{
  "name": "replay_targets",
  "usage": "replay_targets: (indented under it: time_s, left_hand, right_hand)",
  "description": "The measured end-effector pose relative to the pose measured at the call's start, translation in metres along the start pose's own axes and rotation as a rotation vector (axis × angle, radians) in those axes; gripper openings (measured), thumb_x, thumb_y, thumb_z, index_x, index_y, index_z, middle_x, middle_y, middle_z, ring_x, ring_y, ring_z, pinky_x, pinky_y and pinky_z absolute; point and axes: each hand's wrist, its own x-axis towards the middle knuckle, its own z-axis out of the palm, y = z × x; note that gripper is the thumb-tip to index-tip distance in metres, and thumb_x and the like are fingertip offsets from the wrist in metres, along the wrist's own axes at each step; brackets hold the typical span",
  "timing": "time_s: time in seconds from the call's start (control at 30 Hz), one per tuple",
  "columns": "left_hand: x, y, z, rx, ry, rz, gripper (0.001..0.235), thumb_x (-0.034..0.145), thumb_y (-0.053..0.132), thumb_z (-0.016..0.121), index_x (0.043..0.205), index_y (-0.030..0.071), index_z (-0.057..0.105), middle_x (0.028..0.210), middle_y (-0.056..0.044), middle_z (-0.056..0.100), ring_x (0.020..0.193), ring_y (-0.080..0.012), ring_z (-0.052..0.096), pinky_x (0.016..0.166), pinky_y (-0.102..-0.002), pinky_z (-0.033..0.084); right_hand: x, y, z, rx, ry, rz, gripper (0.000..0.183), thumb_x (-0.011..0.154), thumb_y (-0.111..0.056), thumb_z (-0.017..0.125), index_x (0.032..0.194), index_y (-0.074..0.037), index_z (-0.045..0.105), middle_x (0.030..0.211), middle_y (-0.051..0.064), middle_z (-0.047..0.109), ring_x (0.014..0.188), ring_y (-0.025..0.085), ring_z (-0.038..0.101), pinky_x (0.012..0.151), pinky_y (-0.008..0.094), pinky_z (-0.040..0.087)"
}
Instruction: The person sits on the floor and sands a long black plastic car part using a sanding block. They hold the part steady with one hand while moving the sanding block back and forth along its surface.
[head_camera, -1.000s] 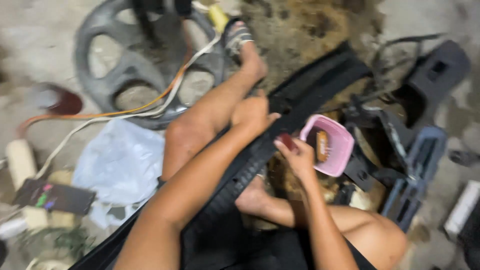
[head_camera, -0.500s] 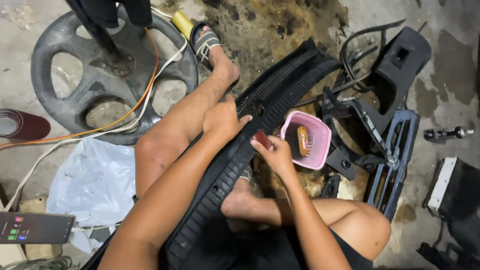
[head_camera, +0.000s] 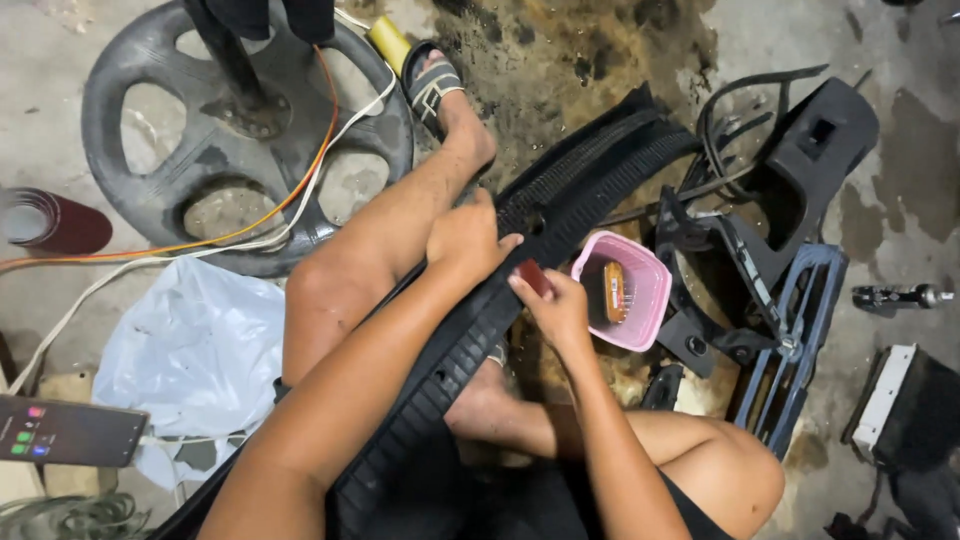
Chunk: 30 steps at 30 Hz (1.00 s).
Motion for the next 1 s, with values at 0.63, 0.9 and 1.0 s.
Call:
replay_targets:
  time_s: [0.63,0.9,1.0]
  left_hand:
    - [-0.011,0.007,-0.043,-0.045,-0.076,0.018,0.071,0.086,0.059,0.070,0.119,-0.002,0.054,0.094,-0.021,0.075,0.093,-0.0379,0.076,0.081,-0.054,0.059]
    - [-0.008,0.003,-0.034,-0.045,-0.098,-0.015,0.068,0.087,0.059,0.068,0.118,0.000,0.053,0.097,-0.023,0.075,0.096,-0.0388,0.075,0.084,-0.053,0.059]
    - [-0.006,0.003,-0.032,-0.022,-0.106,-0.028,0.070,0.086,0.062,0.068,0.117,0.002,0.053,0.097,-0.023,0.075,0.096,-0.0392,0.075,0.084,-0.053,0.059]
  right_hand:
    - [-0.026,0.061,-0.093,-0.008,0.004,0.072,0.035,0.075,-0.040,0.091,0.078,-0.009,0.077,0.066,0.014,0.069,0.066,0.024,0.061,0.065,0.035,0.049]
    - [0.062,0.185,-0.089,-0.239,0.040,0.300,0.046,0.085,-0.058,0.078,0.092,-0.013,0.079,0.085,0.013,0.075,0.096,0.034,0.073,0.081,0.041,0.055]
    - [0.066,0.176,-0.089,-0.421,-0.010,0.325,0.045,0.086,-0.056,0.074,0.084,-0.011,0.074,0.089,0.015,0.076,0.100,0.037,0.073,0.085,0.045,0.057]
